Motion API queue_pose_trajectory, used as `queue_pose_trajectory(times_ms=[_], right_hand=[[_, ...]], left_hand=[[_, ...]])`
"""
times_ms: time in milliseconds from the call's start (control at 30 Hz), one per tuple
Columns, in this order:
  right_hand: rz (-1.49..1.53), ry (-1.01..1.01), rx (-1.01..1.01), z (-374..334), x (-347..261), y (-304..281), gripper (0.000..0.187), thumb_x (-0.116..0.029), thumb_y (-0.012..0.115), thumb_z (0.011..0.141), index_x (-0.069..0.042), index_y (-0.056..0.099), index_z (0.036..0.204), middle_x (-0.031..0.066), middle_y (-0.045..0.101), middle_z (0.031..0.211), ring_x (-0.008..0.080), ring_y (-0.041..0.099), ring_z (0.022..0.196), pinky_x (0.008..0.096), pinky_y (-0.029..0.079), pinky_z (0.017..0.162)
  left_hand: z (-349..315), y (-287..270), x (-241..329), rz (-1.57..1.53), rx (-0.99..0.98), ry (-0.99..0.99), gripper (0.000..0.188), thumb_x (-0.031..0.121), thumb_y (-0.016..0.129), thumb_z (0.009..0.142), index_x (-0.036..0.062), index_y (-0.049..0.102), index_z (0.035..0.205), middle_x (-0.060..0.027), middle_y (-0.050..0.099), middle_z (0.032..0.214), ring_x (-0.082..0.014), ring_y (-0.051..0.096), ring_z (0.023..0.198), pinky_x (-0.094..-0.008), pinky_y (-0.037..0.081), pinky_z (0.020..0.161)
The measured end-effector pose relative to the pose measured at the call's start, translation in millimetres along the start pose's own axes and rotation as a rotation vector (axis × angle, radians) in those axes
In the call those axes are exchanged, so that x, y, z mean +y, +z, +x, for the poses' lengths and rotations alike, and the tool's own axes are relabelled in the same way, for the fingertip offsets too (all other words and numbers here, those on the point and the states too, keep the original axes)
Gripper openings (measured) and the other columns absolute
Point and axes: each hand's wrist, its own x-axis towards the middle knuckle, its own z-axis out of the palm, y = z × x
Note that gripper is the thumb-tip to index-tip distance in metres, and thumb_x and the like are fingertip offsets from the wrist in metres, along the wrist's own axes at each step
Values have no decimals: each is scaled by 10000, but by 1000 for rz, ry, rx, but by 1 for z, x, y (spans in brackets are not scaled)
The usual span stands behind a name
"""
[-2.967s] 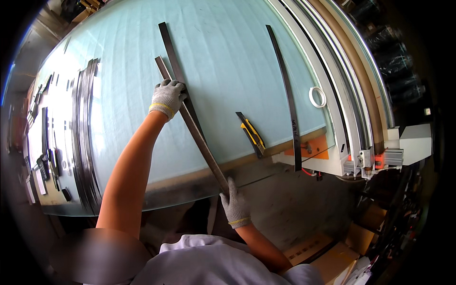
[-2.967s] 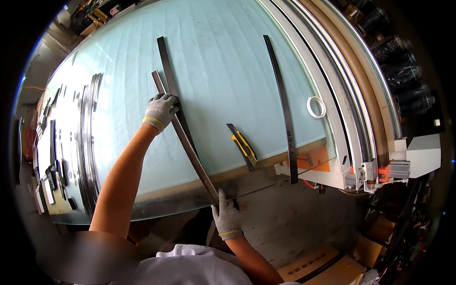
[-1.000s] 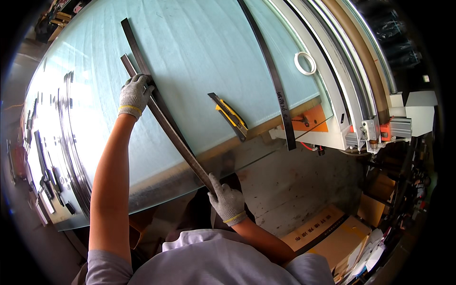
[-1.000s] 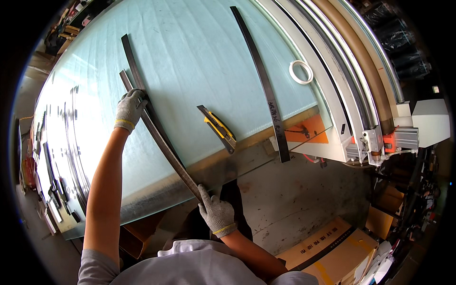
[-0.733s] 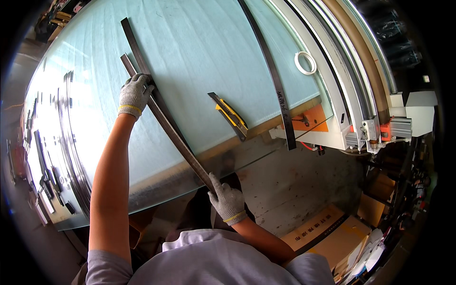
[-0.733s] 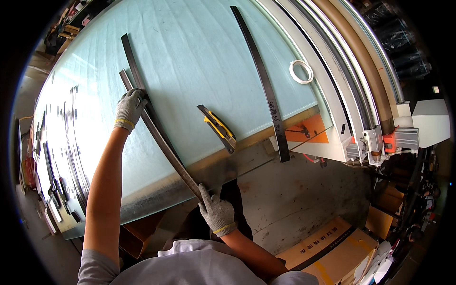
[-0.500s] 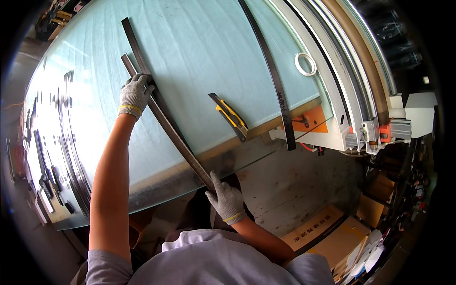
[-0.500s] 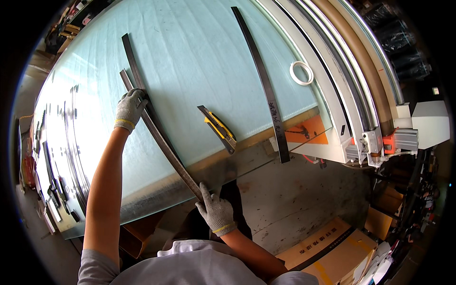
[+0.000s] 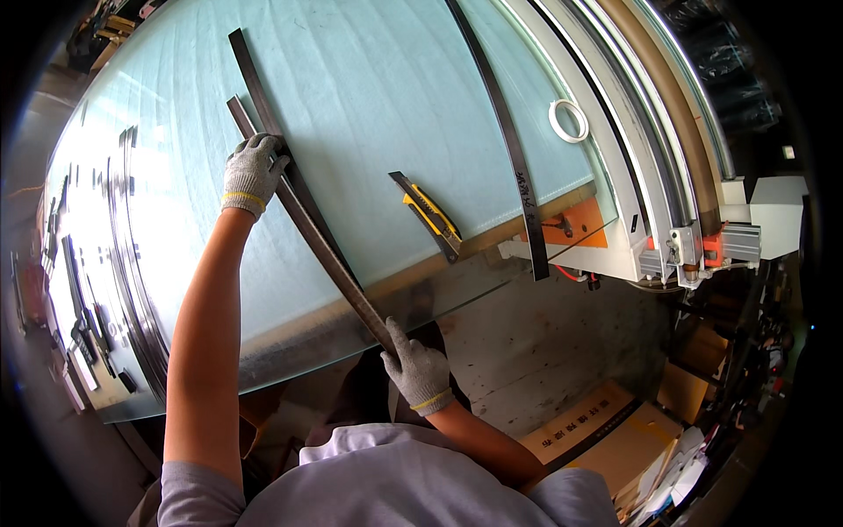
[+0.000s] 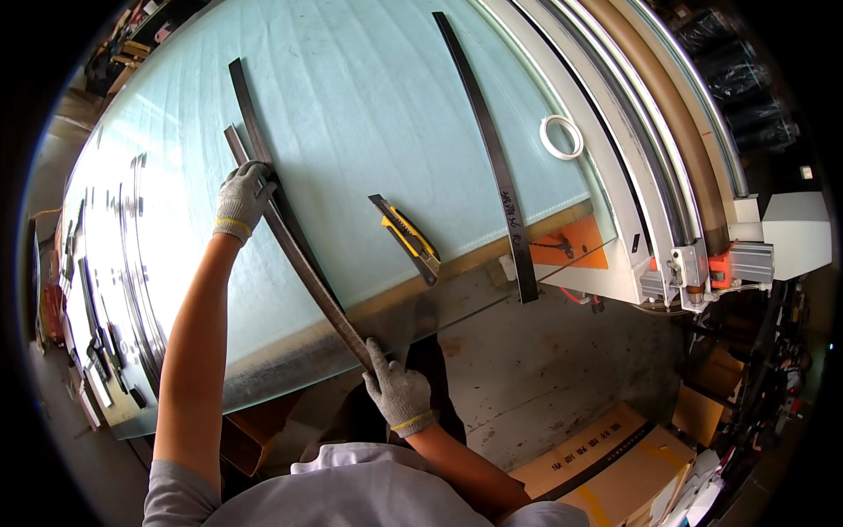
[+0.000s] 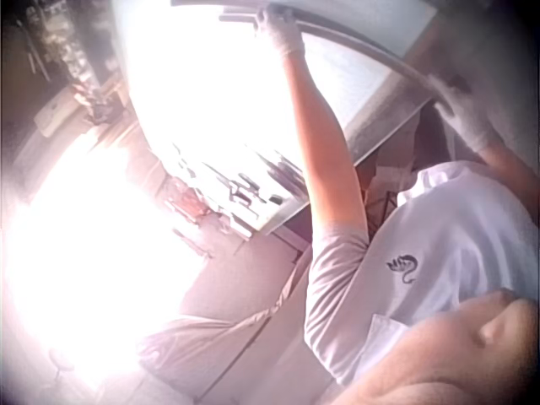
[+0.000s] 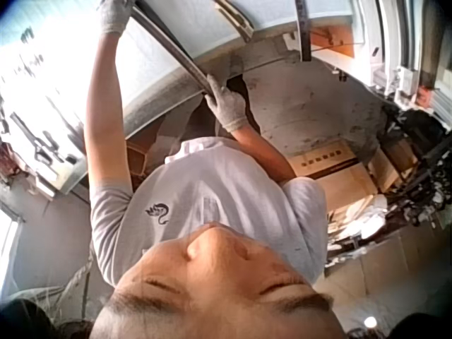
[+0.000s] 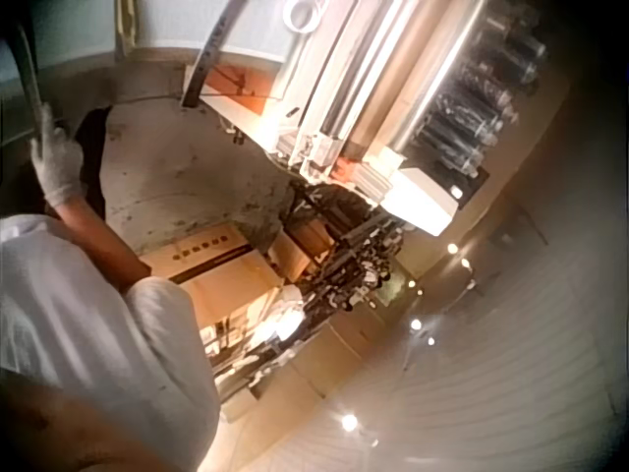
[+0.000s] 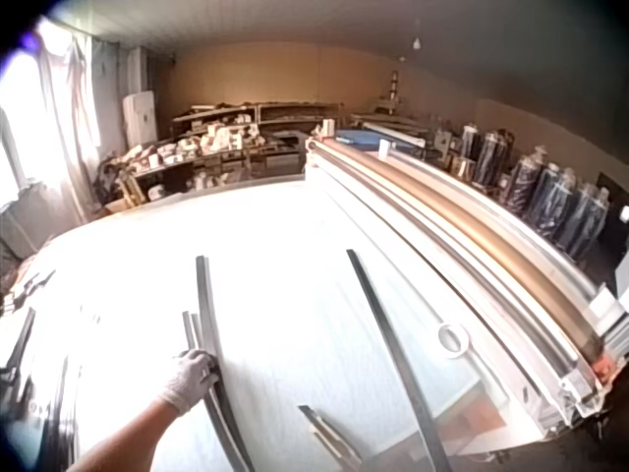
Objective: The person aligns a long, dark metal strip on a large sheet of glass and uses a utility knife to score it. They then snap the strip along the scored line and place the cut piece aside. This process is repeated with another strip.
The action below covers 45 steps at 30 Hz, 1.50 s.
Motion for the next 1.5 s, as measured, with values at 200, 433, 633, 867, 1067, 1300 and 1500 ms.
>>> queue_pose_trajectory(times_ms=[200, 433, 633, 867, 1067, 1300, 1500], right_hand=[[-21, 3, -12, 0, 1, 2, 703, -413, 672, 880, -186, 431, 1501, 70, 537, 650, 255, 562, 487, 382, 491, 474], [9, 3, 11, 0, 1, 5, 705, -391, 687, 870, -188, 438, 1497, 71, 538, 648, 261, 567, 494, 386, 495, 480], [9, 11, -9, 1, 0, 1, 707, -391, 690, 866, -189, 439, 1496, 75, 549, 648, 263, 576, 500, 388, 499, 484], [-37, -11, -6, 3, 1, -1, 684, -398, 679, 875, -170, 460, 1482, 68, 570, 637, 251, 585, 470, 370, 506, 475], [-13, -12, 1, 2, 2, 2, 684, -400, 674, 879, -172, 455, 1486, 67, 572, 642, 252, 583, 468, 373, 503, 472], [-4, 1, -3, 1, 0, 2, 717, -387, 701, 857, -182, 443, 1495, 67, 533, 643, 252, 576, 498, 378, 500, 485], [-14, -18, -4, 1, 2, 1, 698, -404, 673, 881, -161, 440, 1492, 70, 579, 670, 247, 586, 480, 373, 506, 479]], left_hand=[[0, 0, 0, 2, -15, -20, 293, 197, 712, 858, 98, 657, 1129, -76, 650, 1200, -333, 614, 1116, -430, 511, 960], [0, 0, 1, 15, -18, -25, 299, 216, 715, 860, 98, 657, 1129, -74, 648, 1205, -329, 614, 1116, -428, 510, 961], [0, -1, 1, 9, -28, -32, 297, 218, 712, 864, 101, 657, 1132, -73, 645, 1212, -327, 611, 1123, -432, 507, 965], [-1, 3, -2, 11, 10, -12, 293, 285, 693, 877, 131, 674, 1126, -68, 664, 1170, -327, 618, 1108, -446, 500, 959], [-1, 0, 0, -8, -3, -25, 290, 273, 694, 877, 134, 677, 1131, -67, 662, 1171, -324, 615, 1121, -443, 497, 971], [-1, -2, 1, 0, -17, -32, 300, 219, 715, 865, 101, 661, 1136, -68, 644, 1222, -326, 611, 1128, -428, 508, 968], [-1, -1, 0, -1, -24, -29, 297, 223, 708, 871, 101, 659, 1137, -69, 644, 1214, -326, 613, 1122, -434, 505, 966]])
